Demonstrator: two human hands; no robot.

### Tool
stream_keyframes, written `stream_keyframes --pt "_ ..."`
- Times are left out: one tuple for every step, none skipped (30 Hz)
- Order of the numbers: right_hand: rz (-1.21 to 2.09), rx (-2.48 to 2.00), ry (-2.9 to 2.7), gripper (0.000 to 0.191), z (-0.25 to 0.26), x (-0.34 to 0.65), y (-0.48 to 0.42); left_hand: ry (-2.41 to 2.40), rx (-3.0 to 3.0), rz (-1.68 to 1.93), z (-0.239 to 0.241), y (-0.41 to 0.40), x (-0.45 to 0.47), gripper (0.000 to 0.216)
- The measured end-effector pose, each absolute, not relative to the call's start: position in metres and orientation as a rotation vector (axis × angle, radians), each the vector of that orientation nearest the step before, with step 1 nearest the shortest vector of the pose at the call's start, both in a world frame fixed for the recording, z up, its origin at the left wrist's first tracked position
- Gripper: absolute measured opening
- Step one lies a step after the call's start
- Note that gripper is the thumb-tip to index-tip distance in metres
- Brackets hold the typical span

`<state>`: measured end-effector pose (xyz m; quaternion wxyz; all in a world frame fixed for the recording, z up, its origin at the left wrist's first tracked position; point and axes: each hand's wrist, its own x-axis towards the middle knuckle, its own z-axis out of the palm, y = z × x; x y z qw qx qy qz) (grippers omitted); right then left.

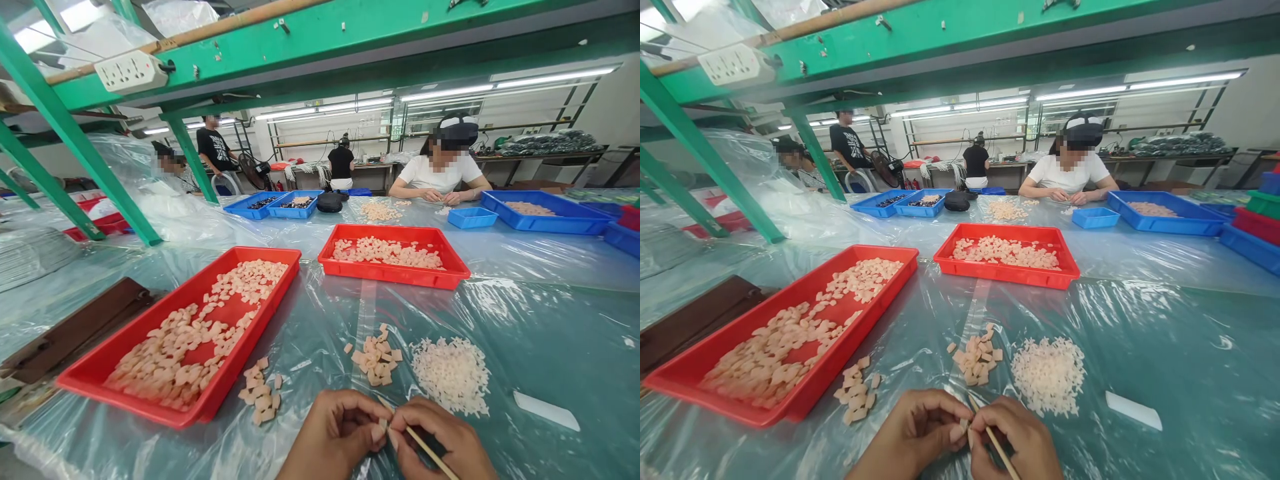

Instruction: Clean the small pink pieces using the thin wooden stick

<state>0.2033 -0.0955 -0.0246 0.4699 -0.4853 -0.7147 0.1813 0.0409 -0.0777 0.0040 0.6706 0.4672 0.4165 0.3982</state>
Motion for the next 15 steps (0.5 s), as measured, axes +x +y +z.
stream_keyframes --pt "0.448 -1.222 -1.746 0.015 -0.021 0.206 -0.096 0.980 1.072 0.912 0.006 -0.077 0.039 0.029" --pt "0.450 -1.262 -1.731 0.015 -0.017 0.210 -0.095 1.035 1.109 0.932 0.008 -0.077 0.037 0.029" --pt "0.445 -1.312 -1.704 0.015 -0.013 0.215 -0.095 1.088 1.167 0.949 0.010 -0.076 0.035 0.027" --pt "0.434 -1.365 -1.667 0.014 -0.008 0.220 -0.094 1.127 1.243 0.952 0.011 -0.076 0.034 0.025" --pt "0.416 -1.424 -1.620 0.012 -0.004 0.226 -0.092 1.147 1.334 0.936 0.012 -0.076 0.034 0.023" --pt "0.397 -1.490 -1.576 0.011 -0.001 0.232 -0.090 1.155 1.438 0.901 0.011 -0.077 0.035 0.021" --pt "0.379 -1.544 -1.540 0.010 0.001 0.237 -0.089 1.156 1.551 0.849 0.010 -0.078 0.036 0.018" --pt "0.360 -1.589 -1.511 0.011 0.002 0.241 -0.087 1.151 1.668 0.787 0.009 -0.078 0.038 0.016" --pt "0.342 -1.616 -1.491 0.014 0.002 0.244 -0.085 1.143 1.784 0.722 0.008 -0.079 0.040 0.016" --pt "0.326 -1.618 -1.480 0.018 0.001 0.246 -0.084 1.136 1.892 0.661 0.006 -0.079 0.042 0.018" --pt "0.314 -1.600 -1.473 0.022 0.000 0.248 -0.083 1.125 1.987 0.606 0.005 -0.079 0.044 0.021" --pt "0.311 -1.568 -1.474 0.024 -0.002 0.248 -0.083 1.113 2.061 0.560 0.004 -0.079 0.044 0.024" --pt "0.322 -1.523 -1.493 0.025 -0.003 0.247 -0.084 1.105 2.112 0.527 0.004 -0.079 0.045 0.026" --pt "0.349 -1.465 -1.531 0.024 -0.005 0.244 -0.085 1.108 2.139 0.505 0.003 -0.079 0.044 0.026" --pt "0.384 -1.405 -1.573 0.023 -0.006 0.241 -0.087 1.118 2.153 0.490 0.003 -0.079 0.043 0.025"
